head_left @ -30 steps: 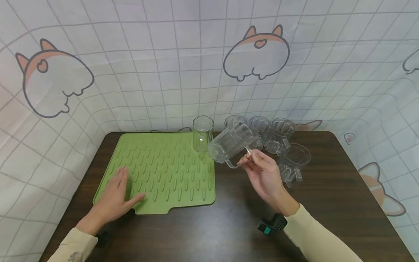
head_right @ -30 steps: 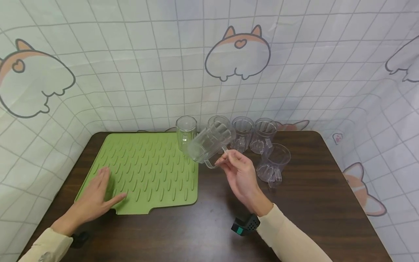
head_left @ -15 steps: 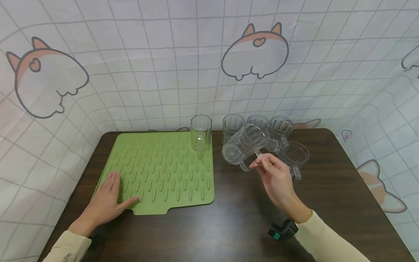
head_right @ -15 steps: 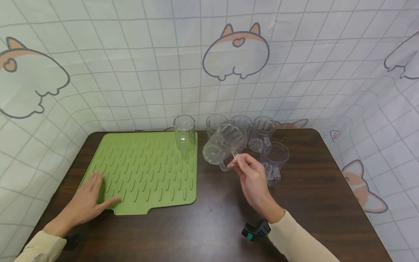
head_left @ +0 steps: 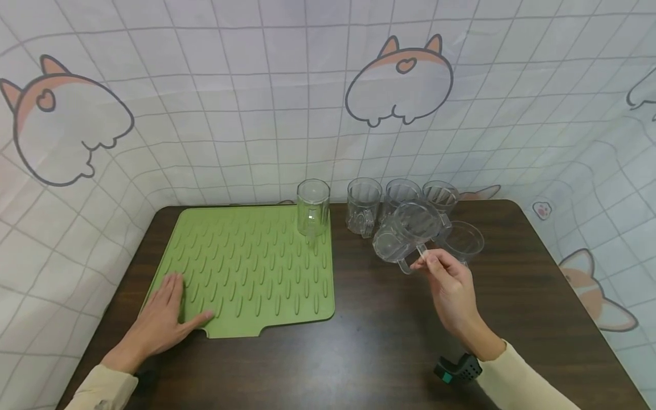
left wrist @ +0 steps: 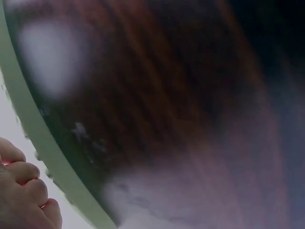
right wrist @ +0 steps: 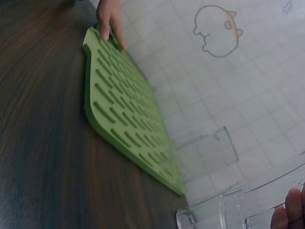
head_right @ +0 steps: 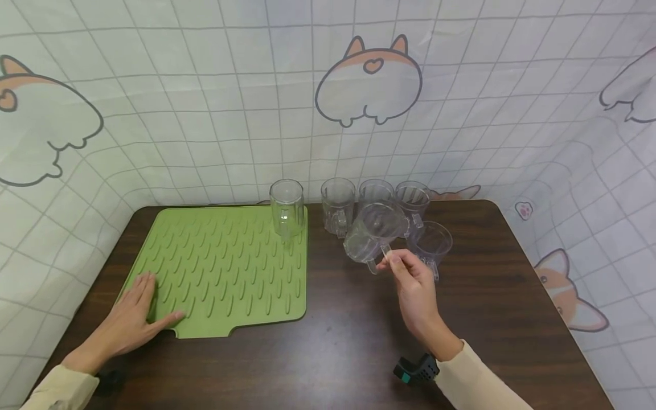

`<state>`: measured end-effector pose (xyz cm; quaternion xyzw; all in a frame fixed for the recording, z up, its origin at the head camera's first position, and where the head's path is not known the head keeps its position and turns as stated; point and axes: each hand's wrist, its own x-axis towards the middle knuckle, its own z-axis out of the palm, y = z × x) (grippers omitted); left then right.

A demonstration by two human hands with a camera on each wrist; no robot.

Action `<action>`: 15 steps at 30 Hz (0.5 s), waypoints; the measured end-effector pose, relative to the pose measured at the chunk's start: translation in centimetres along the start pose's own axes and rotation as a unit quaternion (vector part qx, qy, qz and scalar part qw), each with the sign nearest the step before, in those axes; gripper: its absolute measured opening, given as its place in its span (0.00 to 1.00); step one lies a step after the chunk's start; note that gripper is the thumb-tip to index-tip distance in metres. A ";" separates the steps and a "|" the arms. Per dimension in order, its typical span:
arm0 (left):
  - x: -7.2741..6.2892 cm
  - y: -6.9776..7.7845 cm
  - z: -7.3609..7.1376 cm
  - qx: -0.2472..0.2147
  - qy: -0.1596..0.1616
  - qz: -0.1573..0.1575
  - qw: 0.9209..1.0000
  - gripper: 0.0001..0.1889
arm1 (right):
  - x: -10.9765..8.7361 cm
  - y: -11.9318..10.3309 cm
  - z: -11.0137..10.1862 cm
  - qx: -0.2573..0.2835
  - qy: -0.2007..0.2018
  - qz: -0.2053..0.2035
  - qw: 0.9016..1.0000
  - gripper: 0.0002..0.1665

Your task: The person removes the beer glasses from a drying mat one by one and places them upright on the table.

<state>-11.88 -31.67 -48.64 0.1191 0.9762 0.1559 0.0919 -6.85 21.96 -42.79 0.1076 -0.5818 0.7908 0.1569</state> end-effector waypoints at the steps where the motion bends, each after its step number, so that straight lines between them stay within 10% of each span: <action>1: 0.0 -0.1 0.1 0.000 -0.002 -0.001 1.000 0.63 | -0.1 0.0 -0.1 0.000 0.003 -0.002 1.000 0.16; 15: 0.0 -0.8 0.2 0.007 -0.013 0.000 1.000 0.63 | -1.5 0.3 -1.4 -0.052 0.054 0.010 0.997 0.15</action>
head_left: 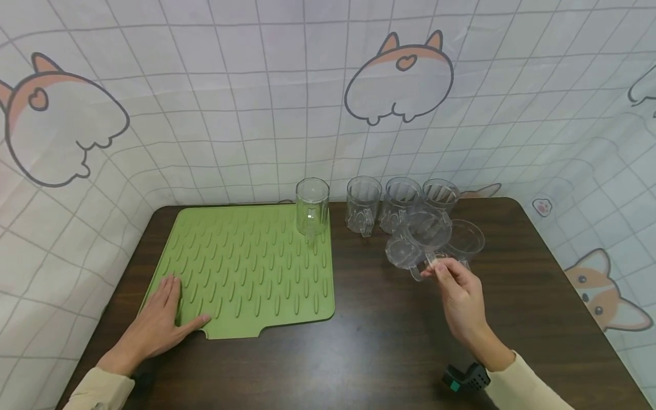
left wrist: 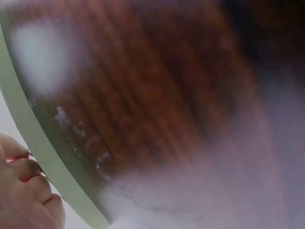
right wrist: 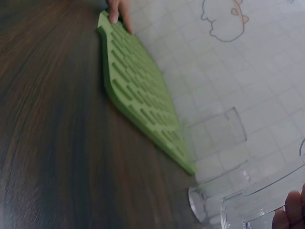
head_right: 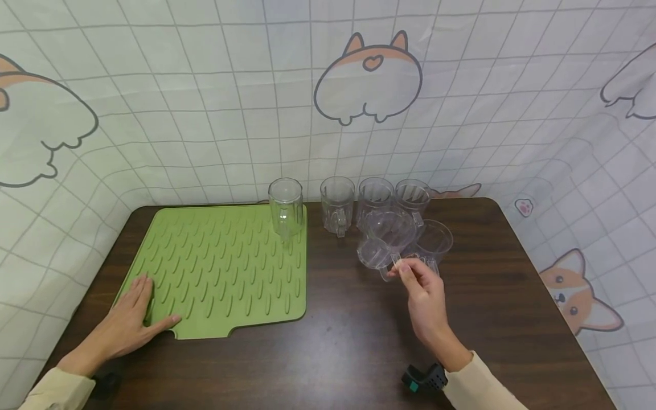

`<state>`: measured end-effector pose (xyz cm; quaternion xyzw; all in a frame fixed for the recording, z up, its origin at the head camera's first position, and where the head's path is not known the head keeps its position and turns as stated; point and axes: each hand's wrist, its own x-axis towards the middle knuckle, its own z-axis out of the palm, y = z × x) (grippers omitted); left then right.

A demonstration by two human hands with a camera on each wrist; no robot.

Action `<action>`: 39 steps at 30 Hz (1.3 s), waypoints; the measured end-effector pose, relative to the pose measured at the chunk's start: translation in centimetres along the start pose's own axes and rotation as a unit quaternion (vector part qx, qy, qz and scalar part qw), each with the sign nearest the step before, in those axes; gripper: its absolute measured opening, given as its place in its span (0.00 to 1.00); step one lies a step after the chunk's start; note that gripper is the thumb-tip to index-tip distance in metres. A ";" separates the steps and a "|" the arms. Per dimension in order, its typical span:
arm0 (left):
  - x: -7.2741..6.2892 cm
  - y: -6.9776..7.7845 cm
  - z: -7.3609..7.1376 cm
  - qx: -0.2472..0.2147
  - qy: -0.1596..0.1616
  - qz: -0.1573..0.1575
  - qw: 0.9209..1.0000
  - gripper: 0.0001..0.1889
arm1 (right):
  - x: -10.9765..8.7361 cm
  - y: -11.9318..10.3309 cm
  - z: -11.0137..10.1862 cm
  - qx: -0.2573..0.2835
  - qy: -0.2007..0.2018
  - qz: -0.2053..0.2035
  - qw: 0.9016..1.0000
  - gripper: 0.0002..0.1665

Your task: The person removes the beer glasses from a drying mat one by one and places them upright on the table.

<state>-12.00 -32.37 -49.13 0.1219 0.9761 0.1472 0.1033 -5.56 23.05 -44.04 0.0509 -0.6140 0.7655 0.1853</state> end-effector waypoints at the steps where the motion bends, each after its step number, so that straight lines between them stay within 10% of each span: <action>1: 0.0 0.0 0.0 -0.002 -0.002 -0.001 1.000 0.63 | -0.1 0.1 -0.1 -0.007 0.003 0.000 1.000 0.15; 17: -0.5 -0.2 0.2 -0.031 -0.014 -0.006 0.999 0.63 | -0.7 1.7 -0.8 -0.146 0.047 0.063 0.986 0.18; 39: 0.0 -0.1 0.2 -0.014 -0.004 0.002 1.000 0.63 | -0.4 2.9 -0.6 -0.184 0.047 0.078 0.979 0.19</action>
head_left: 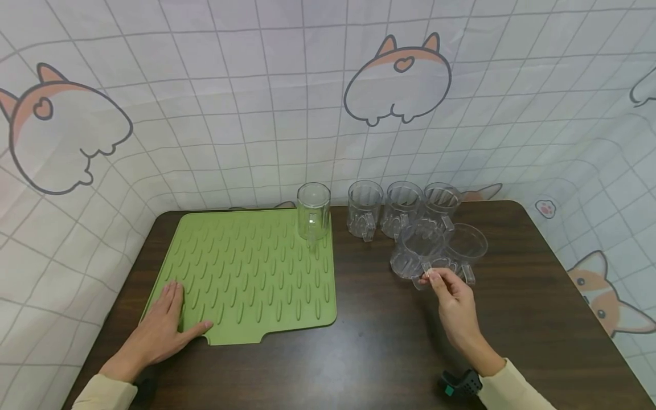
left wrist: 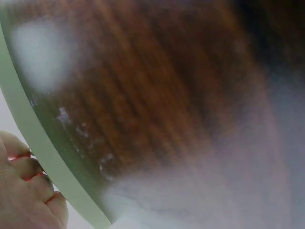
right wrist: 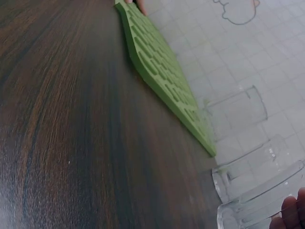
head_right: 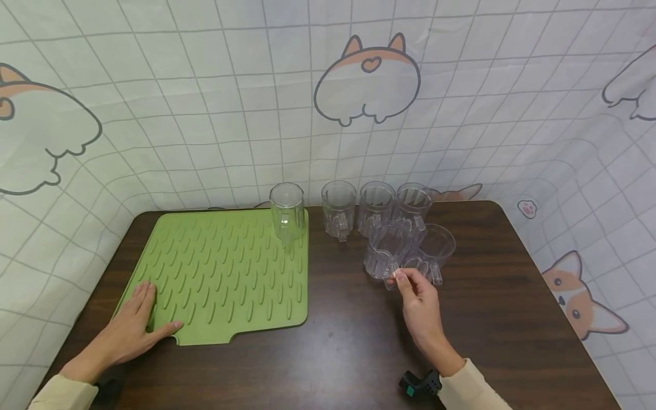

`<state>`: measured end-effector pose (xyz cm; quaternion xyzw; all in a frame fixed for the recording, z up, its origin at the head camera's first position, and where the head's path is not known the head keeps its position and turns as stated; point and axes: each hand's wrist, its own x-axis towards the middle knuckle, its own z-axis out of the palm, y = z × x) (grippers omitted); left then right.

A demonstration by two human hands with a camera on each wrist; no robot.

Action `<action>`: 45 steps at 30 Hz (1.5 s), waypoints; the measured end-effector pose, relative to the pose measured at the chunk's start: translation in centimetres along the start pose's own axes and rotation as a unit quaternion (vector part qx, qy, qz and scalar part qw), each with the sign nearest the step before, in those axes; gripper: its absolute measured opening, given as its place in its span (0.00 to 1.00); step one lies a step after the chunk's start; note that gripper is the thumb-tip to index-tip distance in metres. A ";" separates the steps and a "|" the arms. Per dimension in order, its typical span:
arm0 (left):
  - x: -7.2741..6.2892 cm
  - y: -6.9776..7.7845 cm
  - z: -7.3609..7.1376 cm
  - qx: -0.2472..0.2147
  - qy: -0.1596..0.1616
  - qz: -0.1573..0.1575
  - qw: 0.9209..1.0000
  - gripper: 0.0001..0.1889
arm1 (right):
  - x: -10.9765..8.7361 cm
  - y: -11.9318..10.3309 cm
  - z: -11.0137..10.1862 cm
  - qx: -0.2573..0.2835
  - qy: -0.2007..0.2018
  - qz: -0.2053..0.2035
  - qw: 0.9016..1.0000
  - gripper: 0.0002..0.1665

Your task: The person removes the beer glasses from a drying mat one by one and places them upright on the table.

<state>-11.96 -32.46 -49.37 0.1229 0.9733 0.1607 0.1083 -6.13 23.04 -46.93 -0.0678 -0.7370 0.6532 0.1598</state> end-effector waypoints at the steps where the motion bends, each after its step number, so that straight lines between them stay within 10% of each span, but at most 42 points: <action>1: 0.0 0.0 0.0 0.001 0.001 0.000 1.000 0.63 | 0.0 0.1 0.0 -0.002 0.002 0.003 1.000 0.19; 29: 0.1 0.0 0.1 0.019 0.003 0.000 1.000 0.62 | 0.4 0.3 0.2 0.006 0.008 0.052 0.999 0.20; 45: 0.0 0.0 0.3 0.017 0.016 0.010 1.000 0.62 | -0.6 -0.9 -0.4 -0.096 0.052 0.073 0.991 0.19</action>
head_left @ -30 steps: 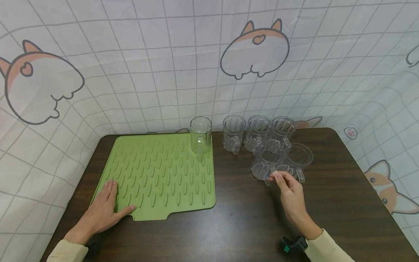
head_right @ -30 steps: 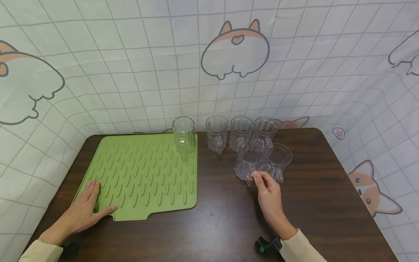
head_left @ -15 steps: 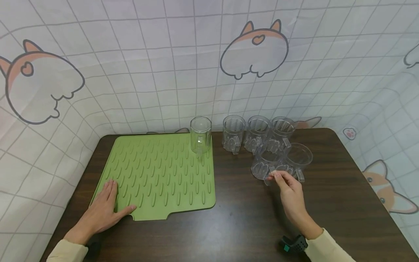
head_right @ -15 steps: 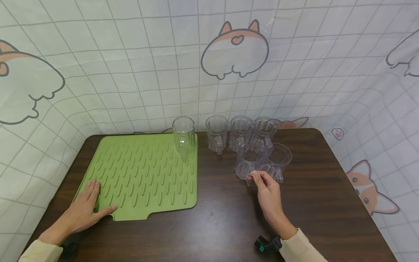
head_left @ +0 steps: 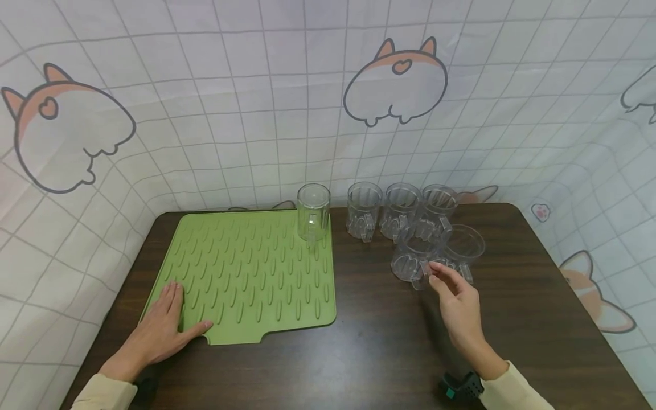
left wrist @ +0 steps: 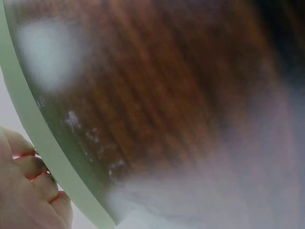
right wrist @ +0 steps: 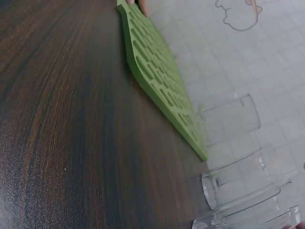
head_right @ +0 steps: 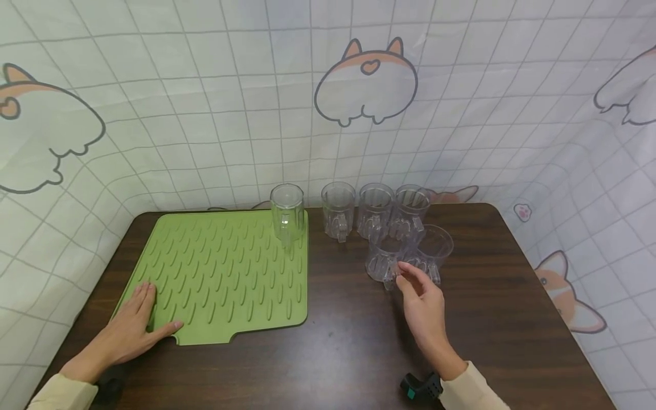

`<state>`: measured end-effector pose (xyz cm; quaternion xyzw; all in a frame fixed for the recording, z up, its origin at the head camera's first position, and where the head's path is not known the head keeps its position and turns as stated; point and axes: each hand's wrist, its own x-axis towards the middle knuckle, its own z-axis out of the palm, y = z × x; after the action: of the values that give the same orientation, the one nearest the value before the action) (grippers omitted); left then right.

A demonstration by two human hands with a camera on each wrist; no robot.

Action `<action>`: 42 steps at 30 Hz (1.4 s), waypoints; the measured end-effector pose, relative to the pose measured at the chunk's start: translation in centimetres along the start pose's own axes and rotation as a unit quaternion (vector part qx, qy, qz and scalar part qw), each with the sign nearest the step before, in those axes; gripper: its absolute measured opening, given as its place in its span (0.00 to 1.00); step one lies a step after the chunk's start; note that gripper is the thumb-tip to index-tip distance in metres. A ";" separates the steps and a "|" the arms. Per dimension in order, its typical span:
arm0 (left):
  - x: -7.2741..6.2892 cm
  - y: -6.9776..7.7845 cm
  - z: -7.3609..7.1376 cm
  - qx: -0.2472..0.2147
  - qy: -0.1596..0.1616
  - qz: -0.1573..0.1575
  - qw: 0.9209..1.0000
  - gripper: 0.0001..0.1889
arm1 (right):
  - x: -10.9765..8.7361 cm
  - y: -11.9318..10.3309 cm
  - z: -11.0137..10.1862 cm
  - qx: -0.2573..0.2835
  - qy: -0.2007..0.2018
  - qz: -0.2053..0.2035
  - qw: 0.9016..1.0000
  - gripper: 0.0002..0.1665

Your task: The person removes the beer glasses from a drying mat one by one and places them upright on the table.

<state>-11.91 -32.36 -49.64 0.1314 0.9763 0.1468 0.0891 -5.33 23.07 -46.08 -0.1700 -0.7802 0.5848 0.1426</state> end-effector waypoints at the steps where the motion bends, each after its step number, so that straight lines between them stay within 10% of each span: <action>1: 0.0 0.0 0.0 0.000 0.000 0.000 1.000 0.62 | -0.1 0.0 0.0 -0.003 0.002 -0.004 1.000 0.19; 15: 0.0 0.0 -0.1 0.002 0.000 0.000 1.000 0.62 | -0.1 -1.8 -0.4 0.081 0.022 -0.079 0.993 0.24; 28: 0.0 0.0 0.0 0.001 0.008 0.003 1.000 0.62 | 0.9 -2.8 1.2 0.248 -0.019 -0.199 0.948 0.26; 42: 0.0 0.1 0.0 0.009 0.002 -0.004 1.000 0.62 | 1.4 -4.9 3.9 0.273 -0.060 -0.206 0.938 0.26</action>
<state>-11.88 -32.28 -49.62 0.1283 0.9783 0.1379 0.0866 -8.70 19.01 -42.40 0.0749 -0.6158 0.7422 0.2536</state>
